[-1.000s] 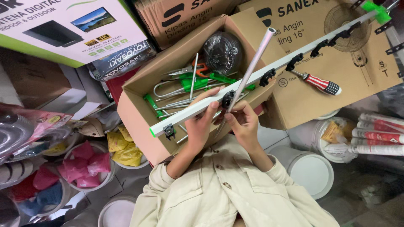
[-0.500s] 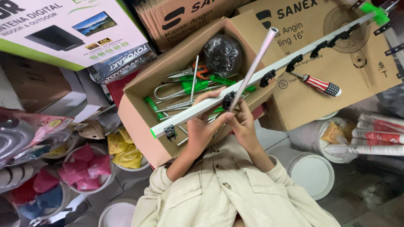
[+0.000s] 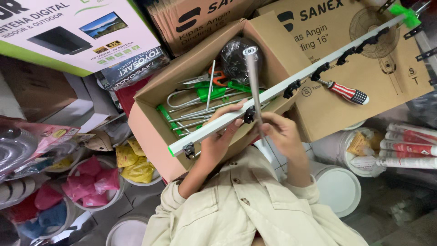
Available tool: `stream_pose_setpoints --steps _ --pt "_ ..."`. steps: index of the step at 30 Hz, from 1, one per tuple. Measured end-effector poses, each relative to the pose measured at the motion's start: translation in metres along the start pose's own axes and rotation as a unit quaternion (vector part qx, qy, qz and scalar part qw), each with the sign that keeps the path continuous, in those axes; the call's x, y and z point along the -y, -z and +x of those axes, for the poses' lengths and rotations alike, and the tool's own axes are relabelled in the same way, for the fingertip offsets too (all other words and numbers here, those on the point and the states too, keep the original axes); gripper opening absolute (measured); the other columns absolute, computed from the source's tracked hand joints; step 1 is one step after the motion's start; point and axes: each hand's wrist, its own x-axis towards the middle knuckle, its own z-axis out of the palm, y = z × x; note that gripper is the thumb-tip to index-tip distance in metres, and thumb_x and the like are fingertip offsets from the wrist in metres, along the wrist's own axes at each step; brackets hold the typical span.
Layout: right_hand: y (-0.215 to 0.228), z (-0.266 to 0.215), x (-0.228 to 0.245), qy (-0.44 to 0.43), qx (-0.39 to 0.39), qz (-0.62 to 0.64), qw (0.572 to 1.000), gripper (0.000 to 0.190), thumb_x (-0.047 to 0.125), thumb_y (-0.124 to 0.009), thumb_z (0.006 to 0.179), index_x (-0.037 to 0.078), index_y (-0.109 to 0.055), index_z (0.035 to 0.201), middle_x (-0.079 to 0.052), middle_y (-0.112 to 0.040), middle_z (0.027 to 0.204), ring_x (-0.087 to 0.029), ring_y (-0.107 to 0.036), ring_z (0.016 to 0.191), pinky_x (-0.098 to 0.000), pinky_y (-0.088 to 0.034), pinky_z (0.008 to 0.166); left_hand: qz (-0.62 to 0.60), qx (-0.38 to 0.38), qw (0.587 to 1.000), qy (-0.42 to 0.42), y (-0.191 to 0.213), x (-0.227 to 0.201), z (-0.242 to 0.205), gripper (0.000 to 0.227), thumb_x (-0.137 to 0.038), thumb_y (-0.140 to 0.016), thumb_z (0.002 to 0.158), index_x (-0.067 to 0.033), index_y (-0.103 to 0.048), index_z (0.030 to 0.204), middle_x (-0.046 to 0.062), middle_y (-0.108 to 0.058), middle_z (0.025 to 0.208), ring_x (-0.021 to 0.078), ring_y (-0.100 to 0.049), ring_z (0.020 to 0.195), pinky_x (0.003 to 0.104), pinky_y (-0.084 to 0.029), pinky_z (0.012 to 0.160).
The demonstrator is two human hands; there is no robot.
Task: The person assembles an antenna by taking metal rods out of a cardboard box and sliding them into a plastic support frame by hand.
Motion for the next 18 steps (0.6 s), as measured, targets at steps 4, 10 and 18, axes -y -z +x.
stream_pose_setpoints --steps 4,10,18 --pt "0.007 -0.012 0.042 0.100 -0.032 0.070 0.992 0.030 0.023 -0.060 0.111 -0.004 -0.058 0.124 -0.018 -0.073 0.108 -0.023 -0.072 0.095 -0.0351 -0.060 0.089 -0.072 -0.010 0.997 0.010 -0.005 0.003 0.000 0.031 -0.005 -0.061 0.108 0.0002 -0.056 0.138 0.012 -0.062 0.146 0.0109 -0.060 0.123 0.024 -0.050 0.105" --pt "-0.009 0.025 0.090 0.317 -0.183 0.148 0.919 0.026 0.025 -0.058 0.119 0.004 -0.045 0.125 -0.014 -0.063 0.089 -0.019 -0.063 0.074 -0.0298 -0.055 0.071 -0.077 -0.027 0.996 0.034 -0.006 0.010 -0.002 0.032 -0.002 -0.059 0.109 0.0012 -0.056 0.141 0.014 -0.062 0.148 0.0096 -0.057 0.113 0.022 -0.048 0.098" --pt "-0.007 0.055 0.146 0.408 -0.202 0.084 0.886 0.024 0.024 -0.052 0.122 0.006 -0.041 0.133 -0.014 -0.057 0.085 -0.017 -0.056 0.059 -0.0294 -0.047 0.054 -0.096 -0.006 0.995 0.004 -0.007 0.005 -0.003 0.033 -0.003 -0.058 0.109 0.0010 -0.054 0.141 0.013 -0.060 0.148 0.0132 -0.059 0.128 0.025 -0.049 0.110"
